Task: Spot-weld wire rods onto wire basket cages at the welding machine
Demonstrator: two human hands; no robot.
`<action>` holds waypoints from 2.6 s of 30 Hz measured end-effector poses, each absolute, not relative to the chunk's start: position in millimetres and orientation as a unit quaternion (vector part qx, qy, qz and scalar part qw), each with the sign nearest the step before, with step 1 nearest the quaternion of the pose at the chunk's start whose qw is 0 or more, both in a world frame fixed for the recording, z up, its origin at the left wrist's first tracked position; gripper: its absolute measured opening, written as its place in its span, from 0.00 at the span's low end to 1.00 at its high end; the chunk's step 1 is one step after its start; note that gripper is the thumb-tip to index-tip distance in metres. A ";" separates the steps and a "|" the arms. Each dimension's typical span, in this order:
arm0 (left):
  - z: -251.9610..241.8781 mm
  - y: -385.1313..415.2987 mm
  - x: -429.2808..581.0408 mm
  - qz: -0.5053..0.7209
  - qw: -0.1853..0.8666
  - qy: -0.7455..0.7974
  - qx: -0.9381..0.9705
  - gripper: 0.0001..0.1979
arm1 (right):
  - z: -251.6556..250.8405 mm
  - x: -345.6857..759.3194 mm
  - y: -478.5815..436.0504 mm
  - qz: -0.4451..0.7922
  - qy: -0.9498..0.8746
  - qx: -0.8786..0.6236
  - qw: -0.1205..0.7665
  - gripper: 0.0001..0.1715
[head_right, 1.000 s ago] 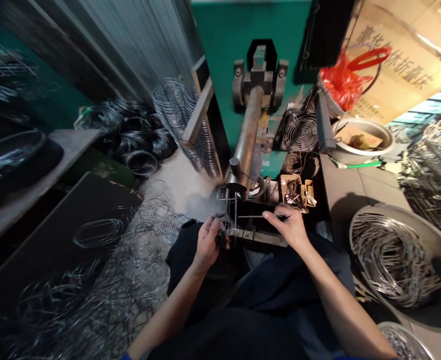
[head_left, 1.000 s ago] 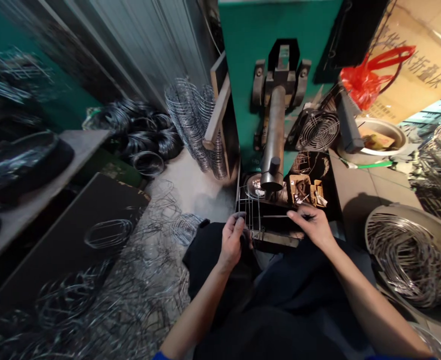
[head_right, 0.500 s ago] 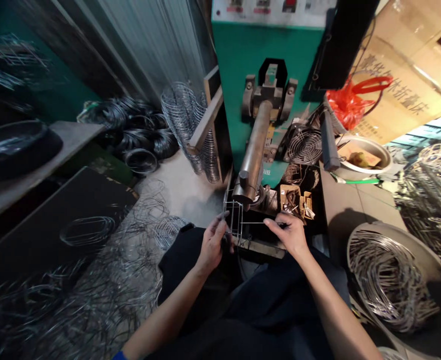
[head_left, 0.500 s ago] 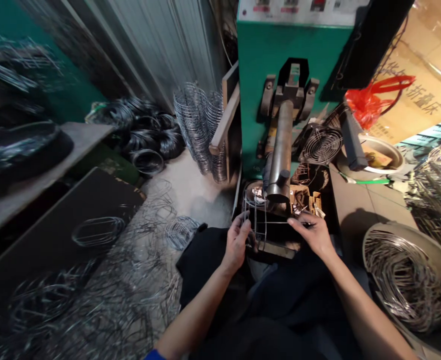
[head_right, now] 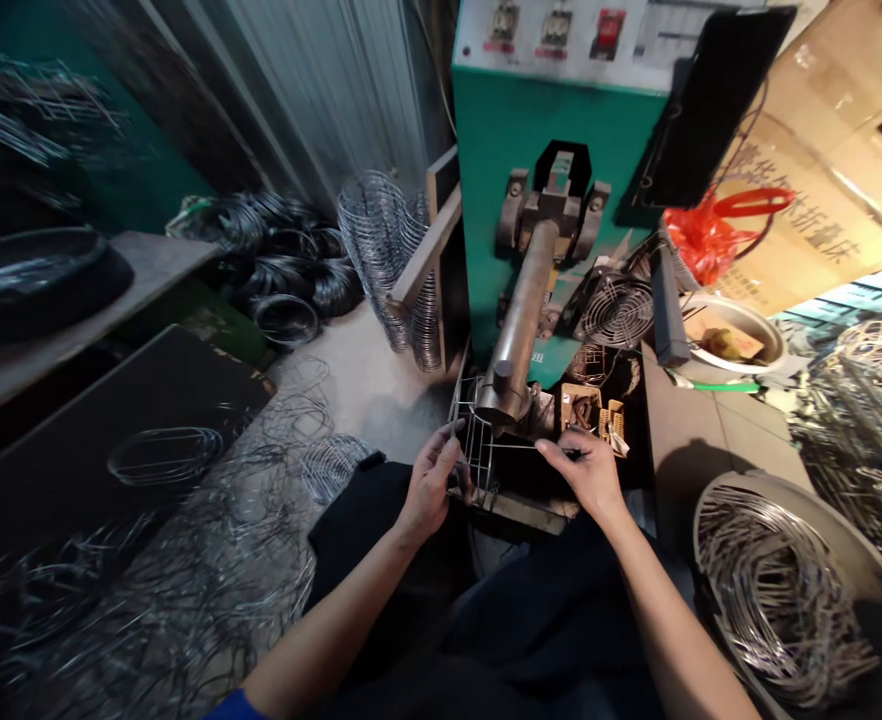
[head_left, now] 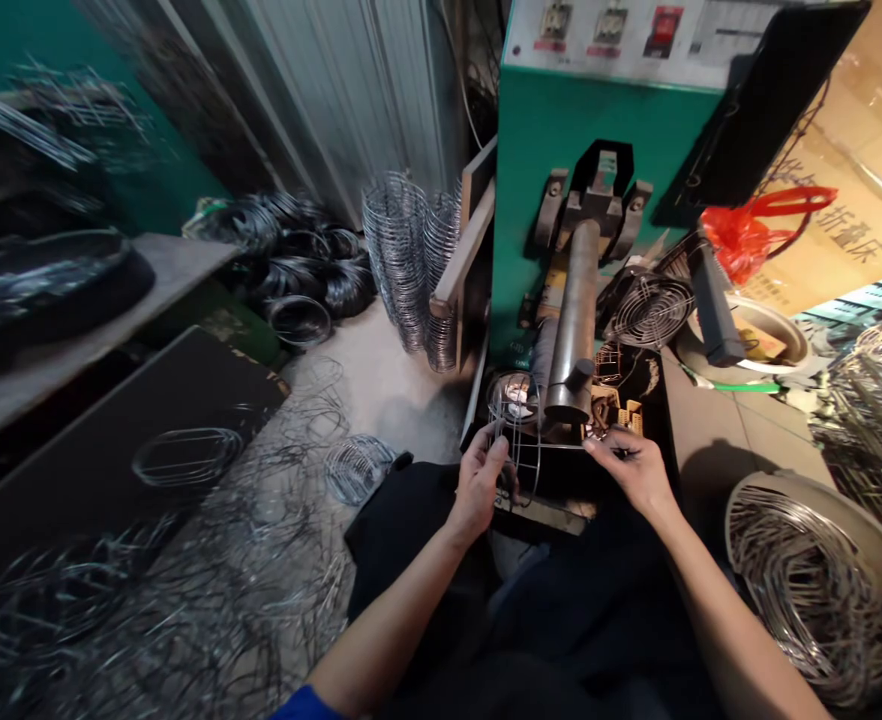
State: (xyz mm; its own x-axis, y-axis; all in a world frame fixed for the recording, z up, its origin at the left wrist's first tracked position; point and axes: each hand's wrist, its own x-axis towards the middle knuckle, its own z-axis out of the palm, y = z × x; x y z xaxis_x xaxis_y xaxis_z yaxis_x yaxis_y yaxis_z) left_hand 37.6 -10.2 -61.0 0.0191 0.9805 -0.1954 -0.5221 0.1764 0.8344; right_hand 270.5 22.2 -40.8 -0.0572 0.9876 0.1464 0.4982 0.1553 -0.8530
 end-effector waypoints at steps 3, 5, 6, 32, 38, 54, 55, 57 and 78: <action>-61.7 -6.8 37.6 0.578 0.653 0.397 0.286 0.31 | -38.8 271.1 25.1 0.312 -0.660 -0.567 0.382 0.31; -61.9 -4.5 37.7 0.578 0.656 0.391 0.289 0.31 | -37.2 271.1 27.0 0.312 -0.662 -0.566 0.380 0.32; -62.0 -3.3 37.7 0.577 0.656 0.389 0.292 0.30 | -36.4 271.1 27.9 0.313 -0.663 -0.565 0.379 0.32; -59.7 10.8 30.7 0.555 0.644 0.440 0.289 0.25 | -64.8 325.6 17.2 0.168 -0.639 -0.629 0.410 0.19; -51.6 14.2 40.2 0.545 0.627 0.472 0.295 0.19 | -129.0 482.2 -69.1 0.080 -0.389 -0.911 0.110 0.18; -50.6 13.2 49.8 0.563 0.582 0.503 0.302 0.18 | -136.8 557.3 -117.4 0.047 -0.202 -0.974 0.087 0.23; -50.9 11.6 51.1 0.567 0.583 0.497 0.301 0.19 | -121.7 560.6 -116.8 0.037 -0.206 -0.973 0.097 0.24; -50.8 7.7 53.1 0.574 0.589 0.487 0.295 0.21 | -88.6 564.0 -114.1 0.025 -0.222 -0.968 0.112 0.24; -51.1 -58.7 26.7 0.561 0.641 0.466 0.238 0.32 | -55.8 280.1 -7.1 0.398 -0.545 -0.554 0.487 0.32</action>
State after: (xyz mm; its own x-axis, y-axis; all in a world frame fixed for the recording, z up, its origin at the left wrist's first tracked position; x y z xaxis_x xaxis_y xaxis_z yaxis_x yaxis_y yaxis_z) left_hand 26.7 -58.7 -51.1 -0.0655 0.9416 -0.3304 -0.4975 0.2562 0.8287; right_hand 280.1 -7.1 -55.8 0.0891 0.9920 0.0900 0.2167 0.0689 -0.9738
